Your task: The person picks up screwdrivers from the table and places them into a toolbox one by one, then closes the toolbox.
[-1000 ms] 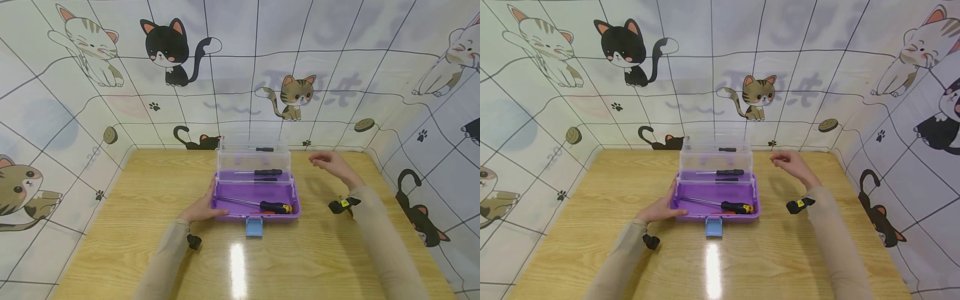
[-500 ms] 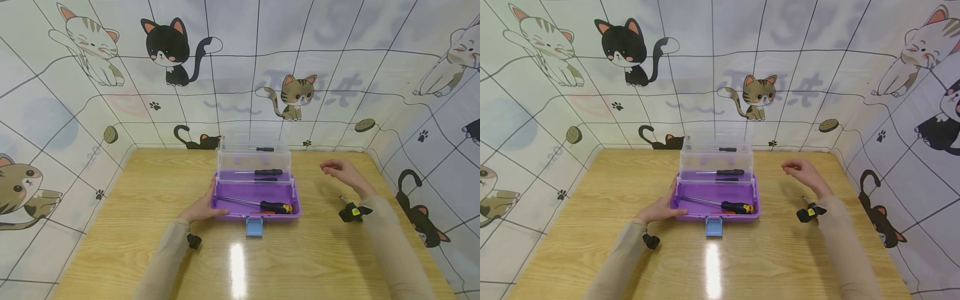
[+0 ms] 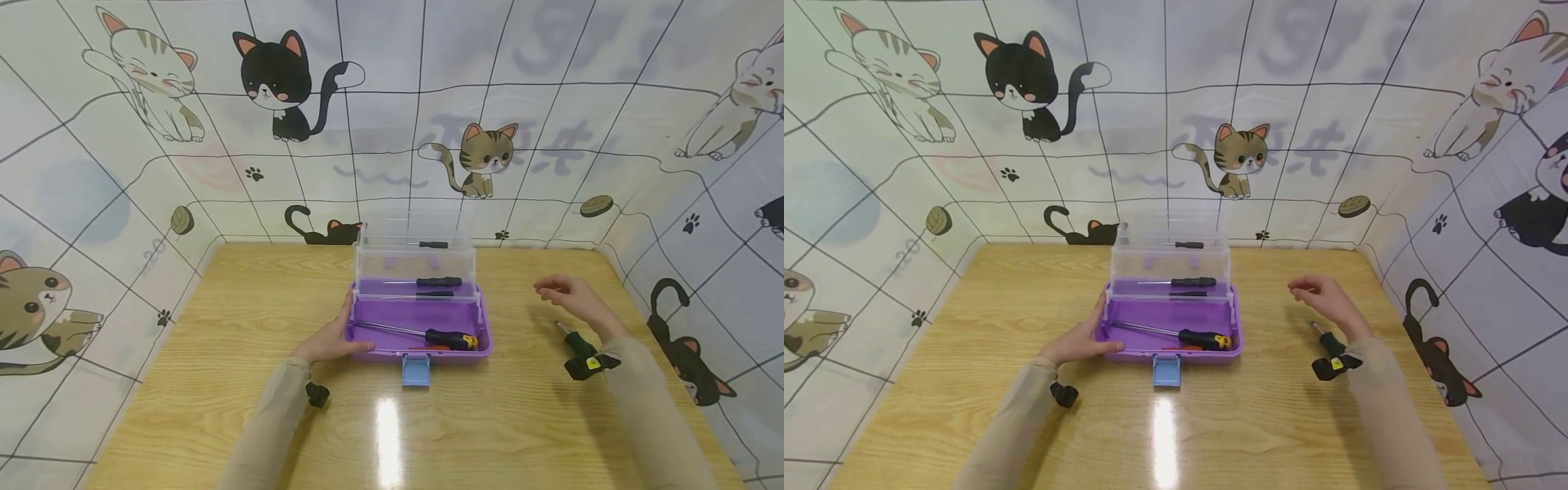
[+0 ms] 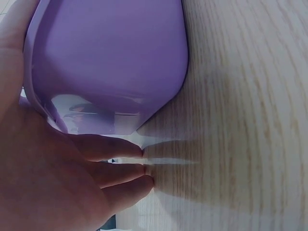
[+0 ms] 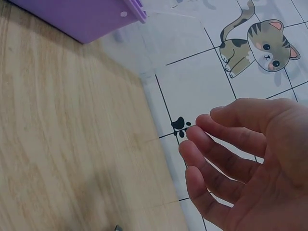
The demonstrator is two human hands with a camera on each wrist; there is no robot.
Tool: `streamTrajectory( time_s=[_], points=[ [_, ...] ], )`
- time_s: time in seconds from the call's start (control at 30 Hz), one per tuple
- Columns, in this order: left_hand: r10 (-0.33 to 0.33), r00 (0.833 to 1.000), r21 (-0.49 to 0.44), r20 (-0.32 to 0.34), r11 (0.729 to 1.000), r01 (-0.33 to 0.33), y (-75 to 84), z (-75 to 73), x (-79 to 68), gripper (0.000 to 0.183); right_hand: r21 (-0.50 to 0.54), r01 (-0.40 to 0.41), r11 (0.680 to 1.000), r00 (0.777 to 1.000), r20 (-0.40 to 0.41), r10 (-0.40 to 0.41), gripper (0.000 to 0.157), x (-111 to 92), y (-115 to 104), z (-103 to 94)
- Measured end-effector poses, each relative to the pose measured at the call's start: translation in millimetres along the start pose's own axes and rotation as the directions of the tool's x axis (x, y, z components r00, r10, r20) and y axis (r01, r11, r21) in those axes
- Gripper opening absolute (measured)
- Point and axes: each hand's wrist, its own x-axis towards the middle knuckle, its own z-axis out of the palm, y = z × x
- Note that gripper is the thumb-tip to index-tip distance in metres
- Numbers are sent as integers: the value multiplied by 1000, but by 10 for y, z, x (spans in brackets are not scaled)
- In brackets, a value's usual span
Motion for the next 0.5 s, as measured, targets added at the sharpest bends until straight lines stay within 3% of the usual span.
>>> streamTrajectory(
  time_s=[0.5],
  points=[
    [10, 1000, -4, -7, 1000, -10, -10, 6, 10, 123, 7, 22, 1000, 1000, -20, -22, 39, -183, 100, 12]
  ],
)
